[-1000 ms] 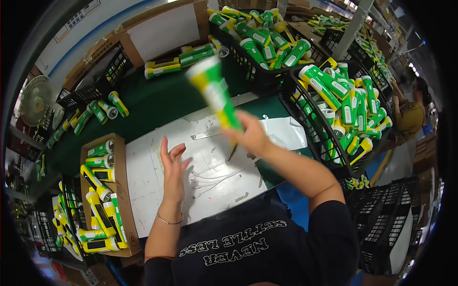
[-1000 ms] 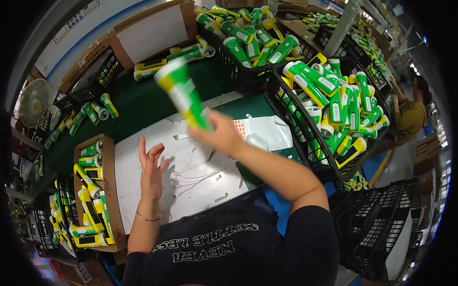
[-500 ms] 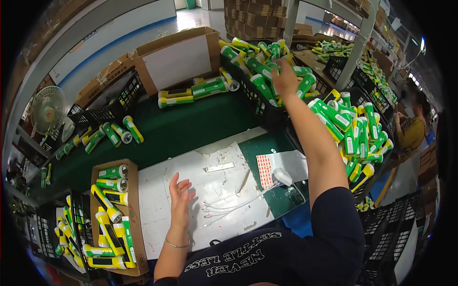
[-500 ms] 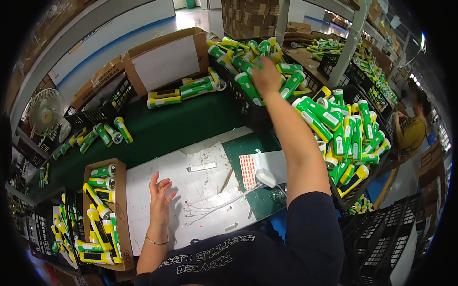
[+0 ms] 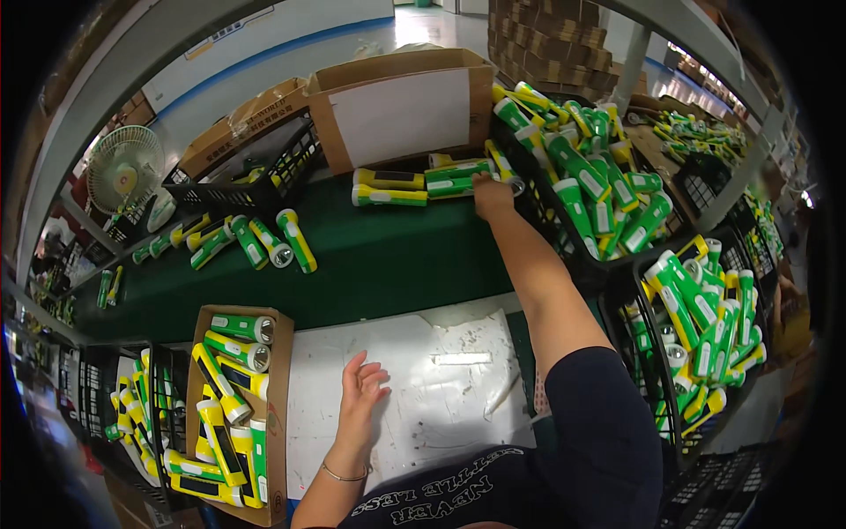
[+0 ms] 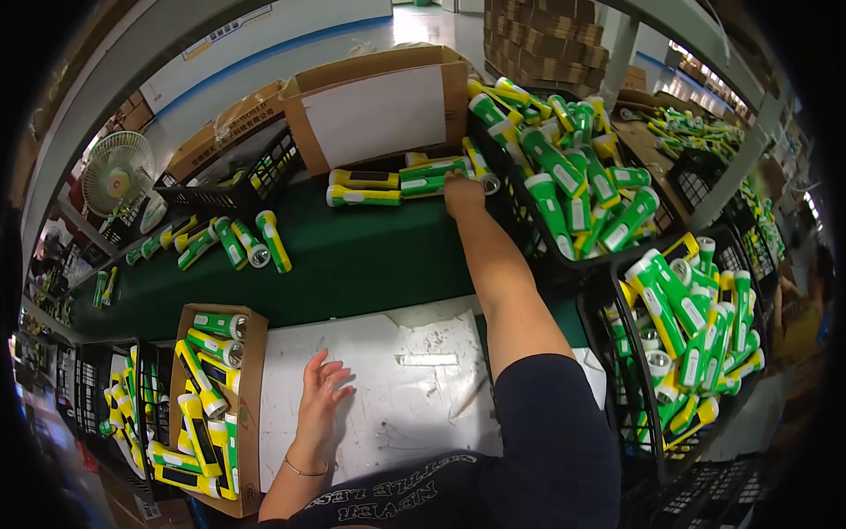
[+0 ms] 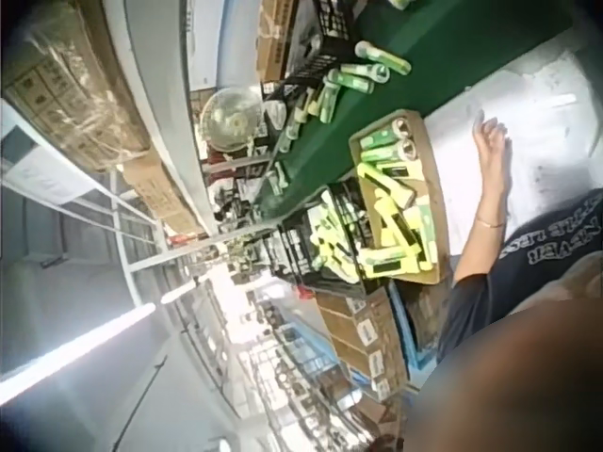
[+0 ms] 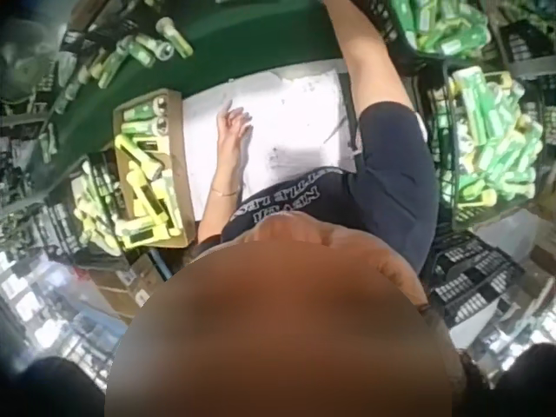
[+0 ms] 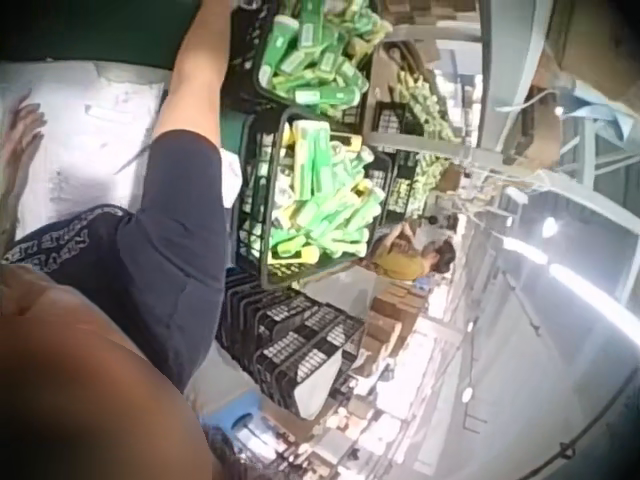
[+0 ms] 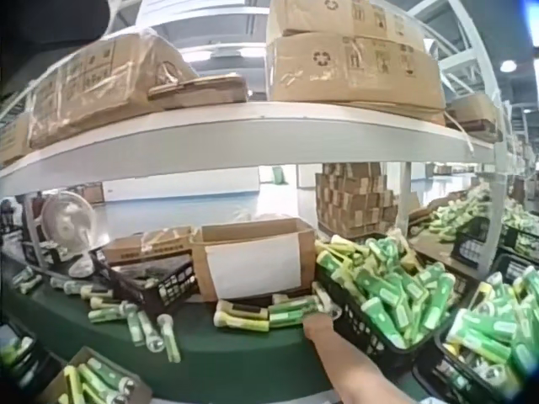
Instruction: Applying labels and testing flashlights on a factory assembly line.
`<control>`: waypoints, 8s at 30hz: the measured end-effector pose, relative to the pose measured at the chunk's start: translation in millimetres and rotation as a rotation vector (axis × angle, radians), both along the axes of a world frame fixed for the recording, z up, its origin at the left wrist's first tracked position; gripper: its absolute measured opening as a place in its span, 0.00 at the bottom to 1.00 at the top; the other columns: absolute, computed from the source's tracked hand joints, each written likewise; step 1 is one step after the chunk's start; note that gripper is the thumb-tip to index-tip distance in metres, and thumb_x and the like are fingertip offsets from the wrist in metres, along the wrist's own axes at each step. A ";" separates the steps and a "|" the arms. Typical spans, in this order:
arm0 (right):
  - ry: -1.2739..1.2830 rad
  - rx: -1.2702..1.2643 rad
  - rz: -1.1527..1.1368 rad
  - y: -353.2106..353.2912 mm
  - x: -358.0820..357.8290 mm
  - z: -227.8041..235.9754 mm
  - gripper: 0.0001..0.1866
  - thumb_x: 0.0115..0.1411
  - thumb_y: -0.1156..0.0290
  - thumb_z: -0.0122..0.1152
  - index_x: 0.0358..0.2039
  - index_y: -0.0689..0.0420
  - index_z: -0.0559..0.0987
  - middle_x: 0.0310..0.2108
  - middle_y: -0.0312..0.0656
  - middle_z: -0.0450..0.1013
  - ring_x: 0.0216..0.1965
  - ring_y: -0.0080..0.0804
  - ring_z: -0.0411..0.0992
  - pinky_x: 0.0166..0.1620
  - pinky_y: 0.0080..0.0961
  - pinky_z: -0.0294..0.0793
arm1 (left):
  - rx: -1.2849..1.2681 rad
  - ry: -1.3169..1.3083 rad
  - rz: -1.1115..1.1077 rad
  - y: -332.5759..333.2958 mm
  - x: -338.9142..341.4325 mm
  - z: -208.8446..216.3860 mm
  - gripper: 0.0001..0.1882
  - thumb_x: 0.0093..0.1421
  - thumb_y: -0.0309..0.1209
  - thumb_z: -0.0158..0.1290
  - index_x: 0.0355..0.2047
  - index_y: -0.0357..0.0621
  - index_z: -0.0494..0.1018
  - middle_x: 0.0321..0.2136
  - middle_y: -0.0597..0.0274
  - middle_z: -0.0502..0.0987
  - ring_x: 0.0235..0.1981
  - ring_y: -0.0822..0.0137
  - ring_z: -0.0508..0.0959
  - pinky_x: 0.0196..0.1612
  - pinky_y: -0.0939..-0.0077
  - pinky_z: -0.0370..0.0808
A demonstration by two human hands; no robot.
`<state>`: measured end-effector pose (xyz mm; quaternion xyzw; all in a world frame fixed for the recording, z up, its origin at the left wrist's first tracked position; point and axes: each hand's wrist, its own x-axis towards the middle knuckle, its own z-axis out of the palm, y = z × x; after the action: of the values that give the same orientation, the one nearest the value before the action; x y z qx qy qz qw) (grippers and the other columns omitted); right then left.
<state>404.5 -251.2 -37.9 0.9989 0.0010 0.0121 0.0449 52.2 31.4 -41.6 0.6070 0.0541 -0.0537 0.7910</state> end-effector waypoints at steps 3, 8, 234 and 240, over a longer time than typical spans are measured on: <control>0.005 -0.053 0.043 0.3 14.9 -13.9 0.27 0.51 0.77 0.56 0.53 0.54 0.62 0.60 0.46 0.54 0.44 0.43 0.71 0.37 0.38 0.75 | -0.016 0.039 -0.012 1.5 5.8 -4.4 0.31 0.58 0.40 0.49 0.59 0.50 0.51 0.48 0.61 0.61 0.49 0.69 0.66 0.50 0.70 0.66; -0.095 -0.184 0.122 -1.6 33.0 -14.5 0.29 0.49 0.75 0.59 0.53 0.53 0.63 0.47 0.48 0.68 0.36 0.43 0.74 0.31 0.37 0.74 | -0.031 0.057 -0.033 -3.9 14.2 -6.7 0.31 0.58 0.41 0.50 0.58 0.49 0.52 0.47 0.62 0.62 0.48 0.68 0.68 0.50 0.70 0.66; -0.203 0.974 0.316 10.9 -224.6 32.9 0.26 0.41 0.58 0.66 0.37 0.60 0.70 0.31 0.48 0.74 0.32 0.42 0.74 0.34 0.30 0.72 | -0.018 0.000 -0.076 -29.4 -8.6 7.6 0.25 0.61 0.38 0.48 0.55 0.41 0.59 0.51 0.57 0.64 0.52 0.65 0.66 0.53 0.72 0.64; 0.063 1.200 0.345 57.5 -368.6 21.1 0.24 0.50 0.53 0.64 0.35 0.58 0.67 0.26 0.46 0.74 0.25 0.35 0.74 0.29 0.27 0.72 | -0.735 -0.005 -0.042 -52.1 7.1 13.9 0.30 0.65 0.50 0.34 0.59 0.42 0.50 0.53 0.50 0.62 0.53 0.57 0.66 0.56 0.59 0.64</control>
<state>35.9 -193.6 -16.7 0.8354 0.1564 -0.0117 -0.5268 59.3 -20.7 -27.7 0.2835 0.0165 -0.0843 0.9551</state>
